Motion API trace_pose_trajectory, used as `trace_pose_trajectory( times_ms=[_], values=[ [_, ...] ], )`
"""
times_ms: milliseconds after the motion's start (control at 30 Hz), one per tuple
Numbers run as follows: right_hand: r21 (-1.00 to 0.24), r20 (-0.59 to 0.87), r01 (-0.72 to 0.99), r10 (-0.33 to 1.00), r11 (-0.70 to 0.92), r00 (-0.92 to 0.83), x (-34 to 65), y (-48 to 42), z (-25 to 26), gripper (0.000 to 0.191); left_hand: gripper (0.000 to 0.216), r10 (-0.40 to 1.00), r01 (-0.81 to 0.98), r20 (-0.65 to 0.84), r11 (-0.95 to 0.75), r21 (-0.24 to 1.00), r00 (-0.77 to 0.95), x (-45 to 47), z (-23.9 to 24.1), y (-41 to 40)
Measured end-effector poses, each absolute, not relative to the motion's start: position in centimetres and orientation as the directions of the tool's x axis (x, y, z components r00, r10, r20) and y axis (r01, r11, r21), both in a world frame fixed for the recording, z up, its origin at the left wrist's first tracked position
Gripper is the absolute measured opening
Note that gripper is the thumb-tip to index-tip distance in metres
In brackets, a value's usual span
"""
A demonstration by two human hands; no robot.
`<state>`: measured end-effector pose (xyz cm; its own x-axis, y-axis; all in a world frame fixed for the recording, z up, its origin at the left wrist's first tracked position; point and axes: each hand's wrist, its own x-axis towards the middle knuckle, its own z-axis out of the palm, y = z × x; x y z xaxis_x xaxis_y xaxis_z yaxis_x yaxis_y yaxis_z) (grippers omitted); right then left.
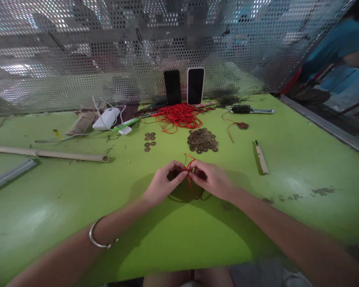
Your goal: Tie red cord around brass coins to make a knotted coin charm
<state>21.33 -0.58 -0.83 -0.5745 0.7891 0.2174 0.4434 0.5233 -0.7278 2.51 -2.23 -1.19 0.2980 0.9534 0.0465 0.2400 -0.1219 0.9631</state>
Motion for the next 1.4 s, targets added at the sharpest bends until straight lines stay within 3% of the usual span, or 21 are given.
trace_pose_trajectory(
  times_ms=[200, 467, 633, 767, 933, 1033, 1233, 1400],
  values=[
    [-0.690, 0.262, 0.449, 0.774, 0.568, -0.577, 21.4, -0.4, -1.0, 0.007, 0.022, 0.944, 0.299, 0.048, -0.151, 0.942, 0.326, 2.4, -1.5, -2.0],
    [-0.698, 0.292, 0.444, 0.789, 0.563, -0.540, 21.5, -0.2, -1.3, 0.015, 0.026, 0.939, 0.157, 0.083, -0.142, 0.977, 0.334, 2.2, -1.9, -1.7],
    [-0.717, 0.276, 0.438, 0.798, 0.542, -0.536, 21.5, -0.2, -1.4, 0.016, 0.026, 0.939, 0.228, 0.123, -0.203, 0.952, 0.321, 2.4, -1.8, -1.9],
    [-0.745, 0.264, 0.431, 0.818, 0.510, -0.511, 21.4, -0.5, -1.1, 0.023, 0.018, 0.918, 0.436, 0.253, -0.371, 0.820, 0.305, 2.5, -1.4, -2.3],
    [-0.780, 0.231, 0.403, 0.820, 0.478, -0.524, 21.0, -1.0, -0.8, 0.039, 0.009, 0.795, 0.618, 0.460, -0.600, 0.507, 0.395, 2.4, -0.9, -2.9],
    [-0.790, 0.205, 0.400, 0.814, 0.465, -0.543, 20.7, -1.0, -1.1, 0.043, 0.008, 0.721, 0.650, 0.510, -0.673, 0.353, 0.469, 2.5, -0.7, -3.3],
    [-0.817, 0.150, 0.401, 0.824, 0.414, -0.546, 20.8, -0.5, -1.5, 0.040, 0.011, 0.654, 0.643, 0.558, -0.721, 0.257, 0.511, 2.6, -0.6, -3.6],
    [-0.836, 0.103, 0.404, 0.829, 0.372, -0.550, 21.0, -0.3, -1.6, 0.032, 0.009, 0.670, 0.645, 0.531, -0.715, 0.270, 0.519, 2.4, -0.5, -3.6]
  ],
)
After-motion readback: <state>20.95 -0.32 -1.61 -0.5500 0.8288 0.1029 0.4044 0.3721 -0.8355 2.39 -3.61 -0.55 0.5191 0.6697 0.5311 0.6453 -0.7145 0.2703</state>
